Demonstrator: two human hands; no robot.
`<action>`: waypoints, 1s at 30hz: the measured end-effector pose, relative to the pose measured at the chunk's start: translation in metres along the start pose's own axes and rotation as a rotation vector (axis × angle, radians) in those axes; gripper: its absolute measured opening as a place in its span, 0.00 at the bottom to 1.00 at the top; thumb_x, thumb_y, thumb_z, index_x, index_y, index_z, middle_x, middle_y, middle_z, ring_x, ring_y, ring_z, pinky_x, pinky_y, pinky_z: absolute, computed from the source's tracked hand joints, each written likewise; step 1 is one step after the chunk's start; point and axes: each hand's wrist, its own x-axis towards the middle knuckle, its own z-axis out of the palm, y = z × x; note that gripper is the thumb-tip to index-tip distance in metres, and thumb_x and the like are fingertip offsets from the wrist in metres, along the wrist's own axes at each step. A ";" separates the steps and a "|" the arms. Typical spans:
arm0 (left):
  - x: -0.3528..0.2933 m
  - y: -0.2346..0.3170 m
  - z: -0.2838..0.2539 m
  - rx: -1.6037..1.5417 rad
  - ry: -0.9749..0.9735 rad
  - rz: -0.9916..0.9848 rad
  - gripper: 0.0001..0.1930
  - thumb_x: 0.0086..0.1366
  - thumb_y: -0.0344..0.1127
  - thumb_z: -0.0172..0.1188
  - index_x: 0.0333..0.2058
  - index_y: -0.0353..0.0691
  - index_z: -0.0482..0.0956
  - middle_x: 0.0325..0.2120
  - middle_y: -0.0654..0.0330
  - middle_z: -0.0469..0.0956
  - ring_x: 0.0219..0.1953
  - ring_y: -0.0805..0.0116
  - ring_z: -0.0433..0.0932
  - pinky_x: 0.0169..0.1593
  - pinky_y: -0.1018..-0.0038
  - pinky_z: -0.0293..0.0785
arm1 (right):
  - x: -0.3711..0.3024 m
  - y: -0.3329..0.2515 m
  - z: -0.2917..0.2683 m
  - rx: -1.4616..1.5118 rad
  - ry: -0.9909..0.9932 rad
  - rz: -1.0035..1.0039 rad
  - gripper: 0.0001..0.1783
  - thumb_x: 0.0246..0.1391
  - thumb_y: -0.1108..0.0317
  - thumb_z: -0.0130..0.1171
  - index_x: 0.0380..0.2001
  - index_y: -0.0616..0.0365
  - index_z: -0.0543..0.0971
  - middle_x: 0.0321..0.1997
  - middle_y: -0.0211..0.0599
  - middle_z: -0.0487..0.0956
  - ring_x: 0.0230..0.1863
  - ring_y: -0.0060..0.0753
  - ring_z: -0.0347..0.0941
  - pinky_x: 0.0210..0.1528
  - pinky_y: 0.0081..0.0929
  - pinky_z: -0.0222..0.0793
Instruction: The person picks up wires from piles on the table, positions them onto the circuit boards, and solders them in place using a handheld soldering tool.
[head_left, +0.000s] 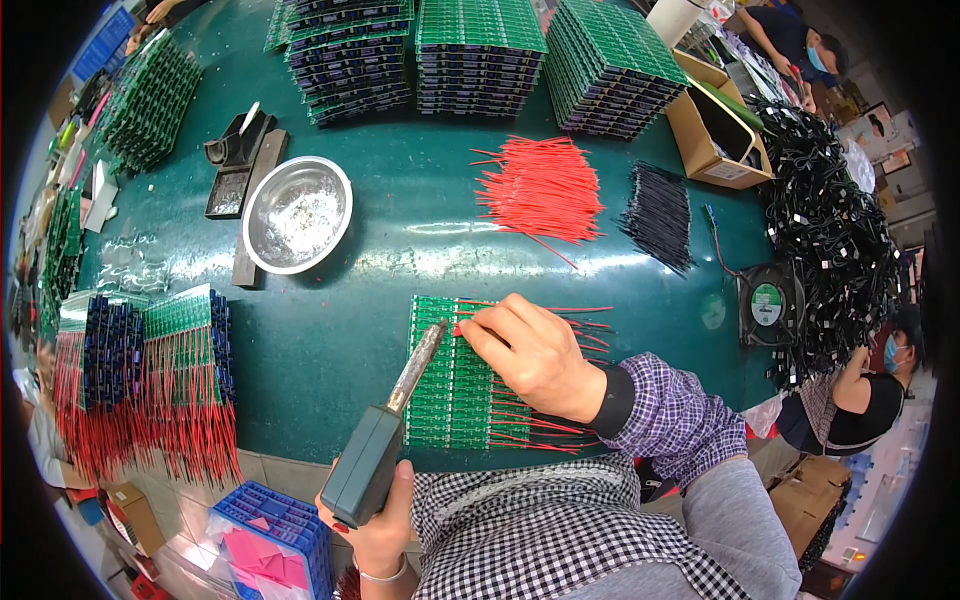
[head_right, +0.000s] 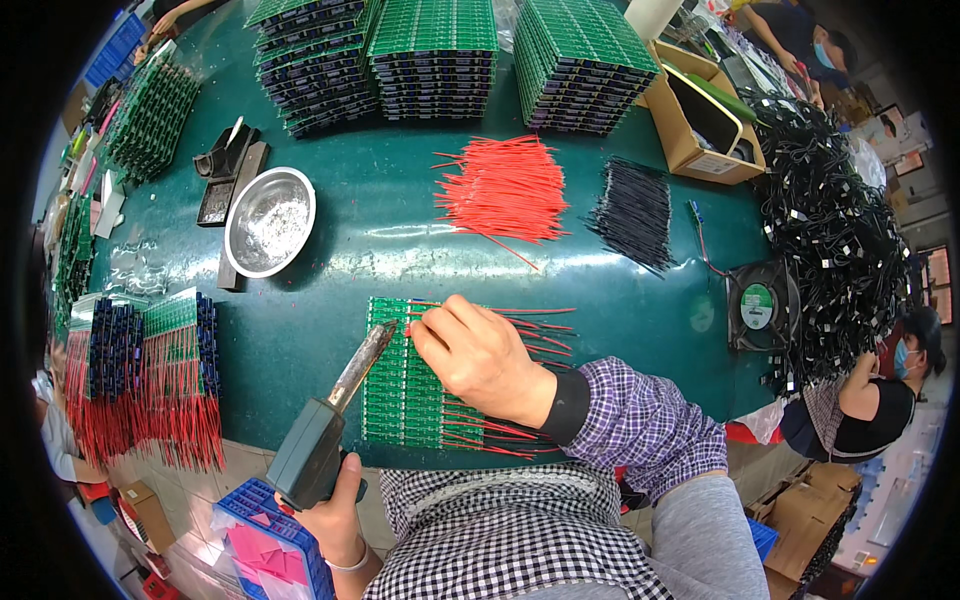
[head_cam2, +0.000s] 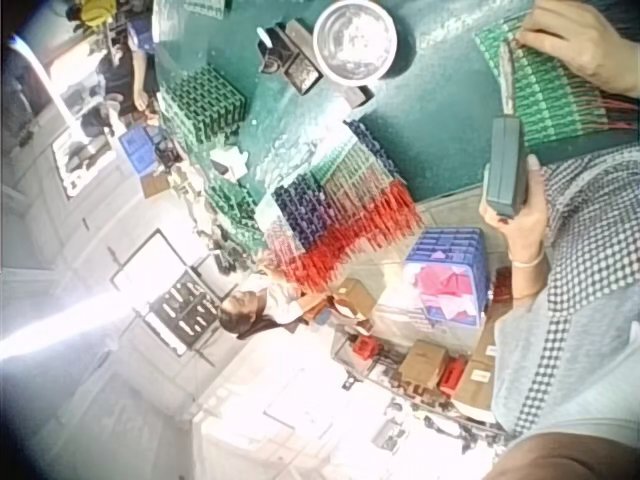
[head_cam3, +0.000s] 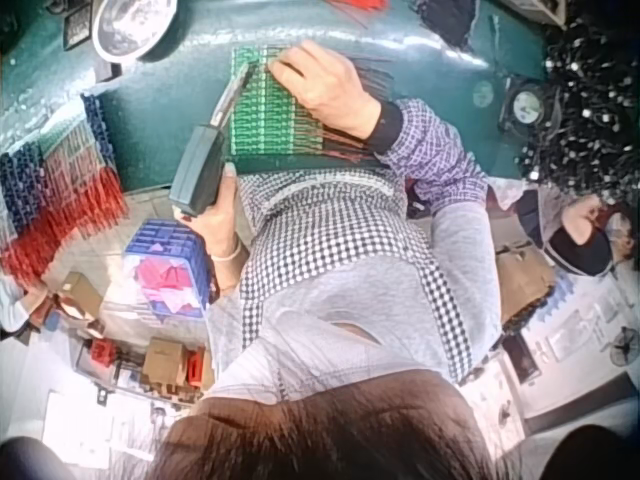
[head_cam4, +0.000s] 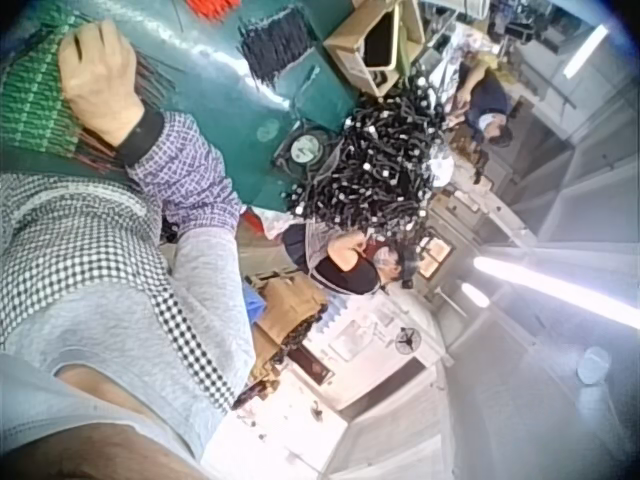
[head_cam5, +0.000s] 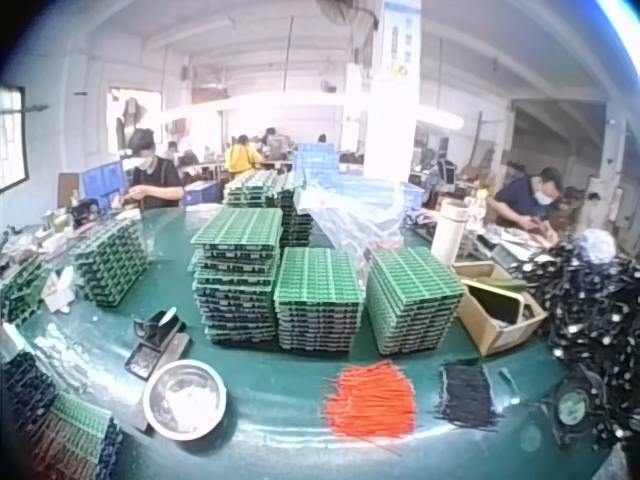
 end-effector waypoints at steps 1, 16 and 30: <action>-0.002 -0.002 0.000 0.022 0.012 0.016 0.16 0.49 0.30 0.77 0.35 0.32 0.82 0.29 0.56 0.81 0.26 0.66 0.79 0.31 0.72 0.74 | 0.000 0.000 0.000 0.002 0.000 0.002 0.16 0.41 0.76 0.64 0.37 0.66 0.81 0.35 0.37 0.78 0.32 0.34 0.75 0.31 0.28 0.74; -0.005 0.000 0.000 -0.071 0.072 -0.042 0.19 0.49 0.32 0.79 0.37 0.30 0.81 0.30 0.55 0.83 0.27 0.66 0.80 0.31 0.72 0.74 | -0.002 -0.007 -0.008 0.054 0.006 -0.023 0.17 0.41 0.75 0.64 0.39 0.68 0.81 0.36 0.39 0.79 0.32 0.36 0.75 0.31 0.29 0.74; 0.001 0.008 -0.005 -0.020 -0.056 -0.074 0.13 0.48 0.26 0.74 0.33 0.31 0.83 0.28 0.56 0.81 0.25 0.66 0.77 0.30 0.72 0.73 | -0.003 -0.006 -0.005 0.029 -0.017 -0.029 0.18 0.41 0.75 0.62 0.40 0.68 0.81 0.36 0.39 0.79 0.32 0.35 0.75 0.31 0.28 0.74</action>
